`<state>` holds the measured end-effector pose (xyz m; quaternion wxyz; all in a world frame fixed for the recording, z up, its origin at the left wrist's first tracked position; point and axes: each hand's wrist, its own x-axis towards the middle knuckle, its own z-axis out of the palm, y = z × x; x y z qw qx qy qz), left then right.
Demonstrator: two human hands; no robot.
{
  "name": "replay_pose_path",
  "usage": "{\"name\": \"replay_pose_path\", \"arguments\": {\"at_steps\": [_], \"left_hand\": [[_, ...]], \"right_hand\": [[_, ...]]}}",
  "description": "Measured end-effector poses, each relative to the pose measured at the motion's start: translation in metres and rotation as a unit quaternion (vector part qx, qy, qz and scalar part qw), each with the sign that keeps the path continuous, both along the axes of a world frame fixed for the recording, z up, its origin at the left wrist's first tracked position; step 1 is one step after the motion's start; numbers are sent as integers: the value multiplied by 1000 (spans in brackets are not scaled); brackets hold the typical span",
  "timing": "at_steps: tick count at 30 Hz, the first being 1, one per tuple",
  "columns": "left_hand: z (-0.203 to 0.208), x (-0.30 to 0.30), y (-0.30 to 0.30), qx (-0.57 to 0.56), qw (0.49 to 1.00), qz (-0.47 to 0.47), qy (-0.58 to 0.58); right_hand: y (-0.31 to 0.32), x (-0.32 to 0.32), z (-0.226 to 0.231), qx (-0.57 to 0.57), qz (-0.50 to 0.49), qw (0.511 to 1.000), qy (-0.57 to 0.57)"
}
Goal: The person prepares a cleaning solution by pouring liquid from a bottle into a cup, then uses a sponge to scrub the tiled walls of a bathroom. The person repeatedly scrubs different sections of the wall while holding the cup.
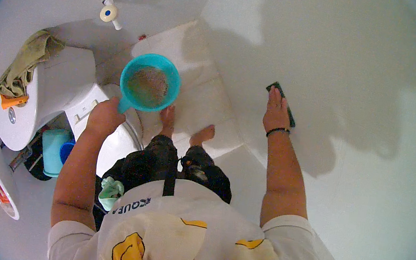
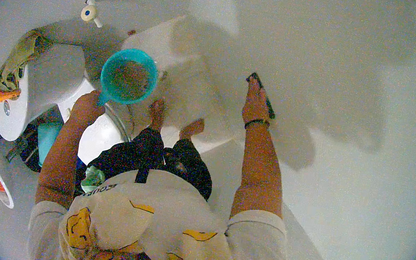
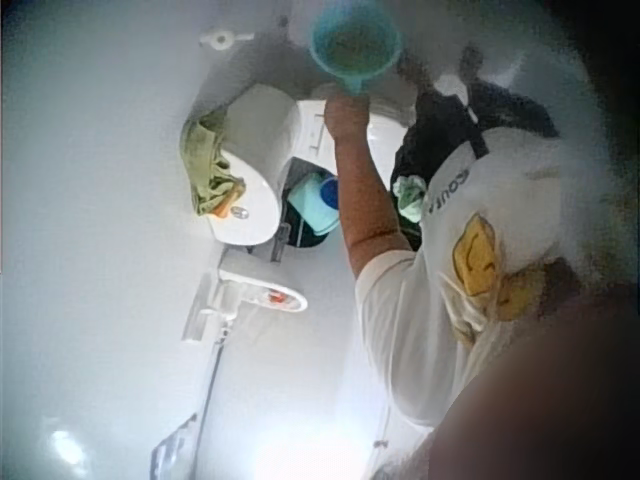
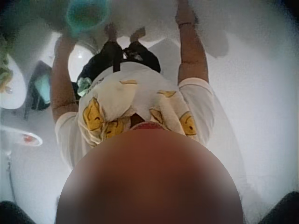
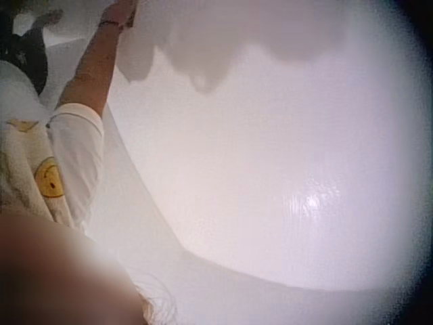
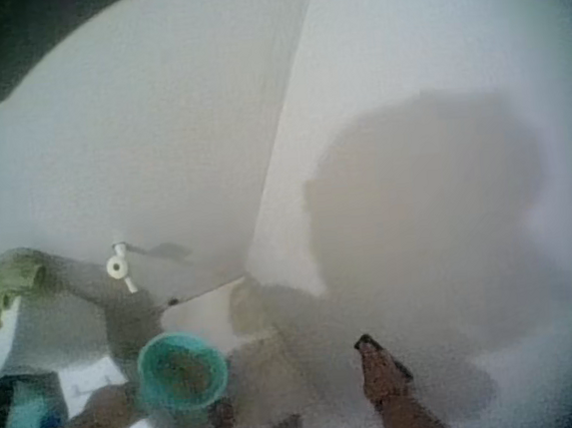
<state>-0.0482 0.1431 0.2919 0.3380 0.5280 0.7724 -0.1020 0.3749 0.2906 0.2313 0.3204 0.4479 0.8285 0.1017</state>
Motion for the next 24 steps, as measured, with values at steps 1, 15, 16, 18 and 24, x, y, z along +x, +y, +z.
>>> {"name": "replay_pose_path", "arguments": {"at_steps": [1, 15, 16, 18, 24], "left_hand": [[0, -2, -2, -4, 1000, 0, 5], [-13, 29, 29, 47, 995, 8, -90], [-11, 31, 32, 41, 994, 15, -100], [2, 36, 39, 33, 994, 36, -102], [4, 39, 39, -31, 999, -8, -22]], "right_hand": [[-1, 3, 5, 37, 78, 993, -77], [-20, 24, 211, 331, -140, 930, -75], [-24, 46, 162, 300, -12, 954, -3], [-31, 36, 90, 66, -73, 993, -60], [-53, 67, -44, -99, -130, 984, 70]]}}
